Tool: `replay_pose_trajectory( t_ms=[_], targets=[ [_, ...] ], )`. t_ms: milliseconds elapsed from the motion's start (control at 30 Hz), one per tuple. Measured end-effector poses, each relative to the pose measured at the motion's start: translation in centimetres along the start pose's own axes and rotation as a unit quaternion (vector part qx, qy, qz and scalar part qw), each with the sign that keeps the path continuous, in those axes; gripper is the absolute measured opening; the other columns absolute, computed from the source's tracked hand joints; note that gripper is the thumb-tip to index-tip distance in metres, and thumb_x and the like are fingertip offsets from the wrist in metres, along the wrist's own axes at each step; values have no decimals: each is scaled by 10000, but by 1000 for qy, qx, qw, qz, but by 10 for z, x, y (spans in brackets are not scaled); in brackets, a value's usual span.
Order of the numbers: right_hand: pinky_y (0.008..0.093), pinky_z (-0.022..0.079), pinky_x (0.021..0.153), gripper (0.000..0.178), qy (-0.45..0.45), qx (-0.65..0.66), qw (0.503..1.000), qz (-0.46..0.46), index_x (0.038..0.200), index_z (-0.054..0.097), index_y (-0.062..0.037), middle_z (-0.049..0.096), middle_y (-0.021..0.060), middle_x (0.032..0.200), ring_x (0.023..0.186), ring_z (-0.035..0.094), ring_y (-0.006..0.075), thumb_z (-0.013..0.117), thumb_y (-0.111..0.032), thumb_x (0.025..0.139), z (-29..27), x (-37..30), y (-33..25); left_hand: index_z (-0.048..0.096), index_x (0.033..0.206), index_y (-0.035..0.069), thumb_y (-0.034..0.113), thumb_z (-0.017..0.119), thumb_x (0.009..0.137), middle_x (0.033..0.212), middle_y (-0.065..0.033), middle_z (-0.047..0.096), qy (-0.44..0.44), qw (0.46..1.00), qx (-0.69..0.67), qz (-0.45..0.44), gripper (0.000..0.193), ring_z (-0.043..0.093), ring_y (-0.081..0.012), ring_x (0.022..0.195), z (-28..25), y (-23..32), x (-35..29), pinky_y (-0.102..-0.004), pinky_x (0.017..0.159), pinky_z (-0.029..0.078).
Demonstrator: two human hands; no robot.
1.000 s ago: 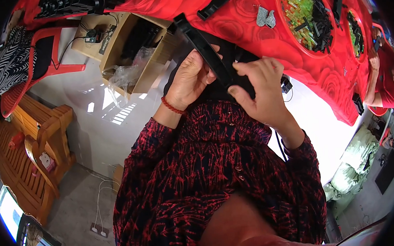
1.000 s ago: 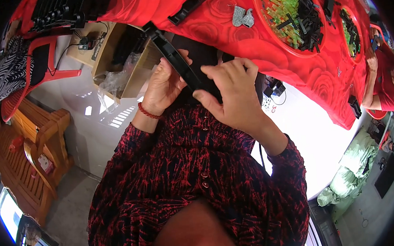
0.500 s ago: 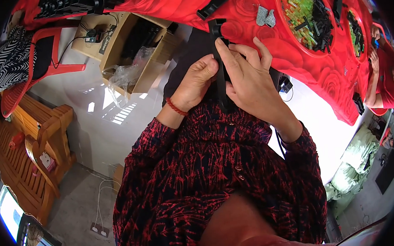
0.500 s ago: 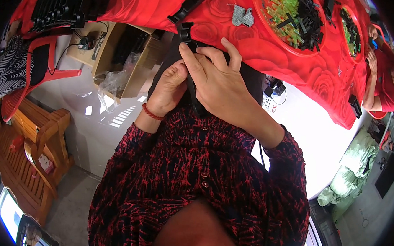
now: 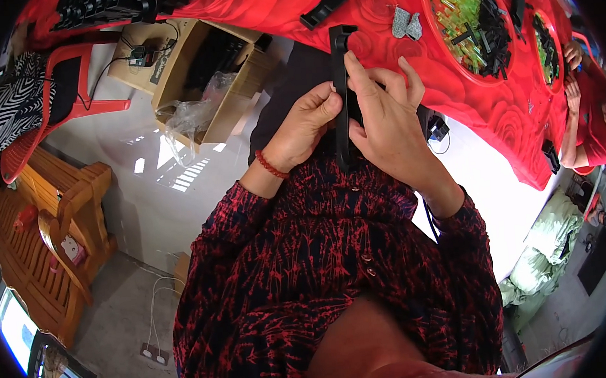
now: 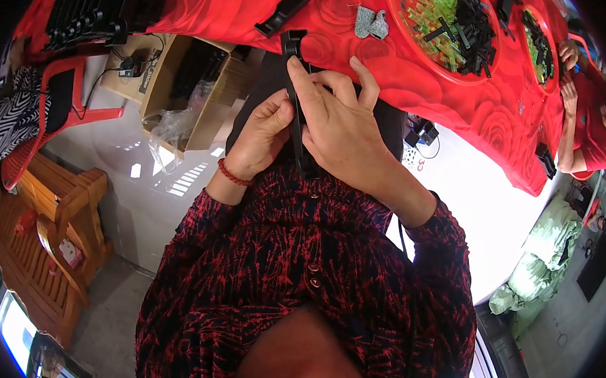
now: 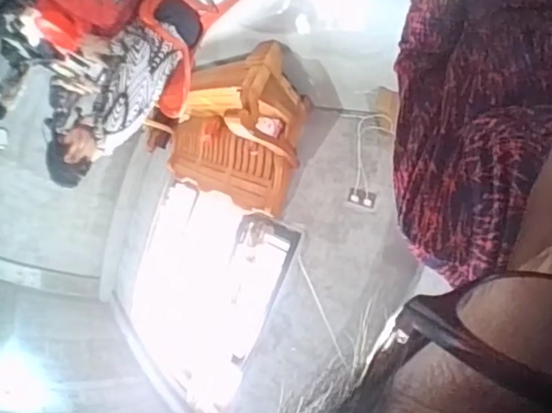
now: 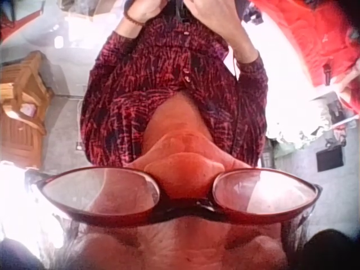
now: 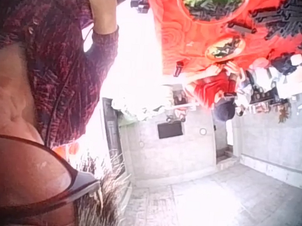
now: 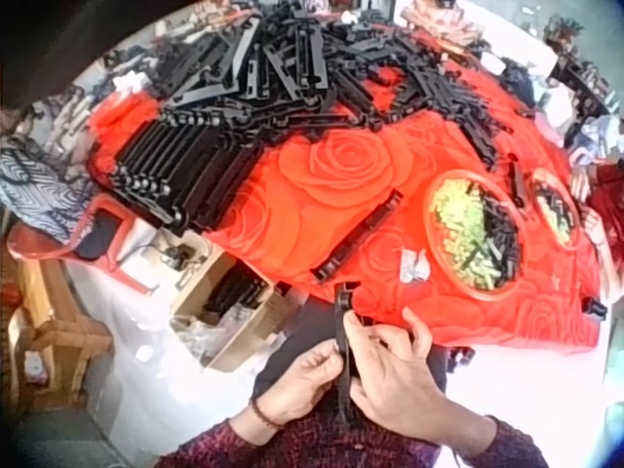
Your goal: The person assembles black plastic parts by hand, holding and turning each piece while inserting and pressing smaller components into place.
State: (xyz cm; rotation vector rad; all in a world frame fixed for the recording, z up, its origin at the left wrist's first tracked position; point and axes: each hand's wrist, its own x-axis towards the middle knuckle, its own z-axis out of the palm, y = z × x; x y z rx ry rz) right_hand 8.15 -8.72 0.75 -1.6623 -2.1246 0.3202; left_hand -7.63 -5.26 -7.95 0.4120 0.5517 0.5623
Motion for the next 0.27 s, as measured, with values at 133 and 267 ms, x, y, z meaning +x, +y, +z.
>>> replay_pose_trajectory(
  t_ms=[133,267],
  targets=[
    [520,187,1140,771,-45,0,999,-17,1450,404,16,630,74,1068,1128,518,232,680,-23,731,-7,1,0,614,1115,94,284,611,994,1038,32,644,-26,998,-46,-27,225,603,-66,974,-7,-6,2,-251,869,504],
    [512,191,1152,798,-80,41,996,-8,1474,391,-18,623,103,1156,1167,508,257,692,-16,735,-13,1,-1,614,1128,97,278,624,986,1044,31,645,-43,995,-86,-35,229,606,-66,971,-6,-8,2,-260,876,506]
  ],
)
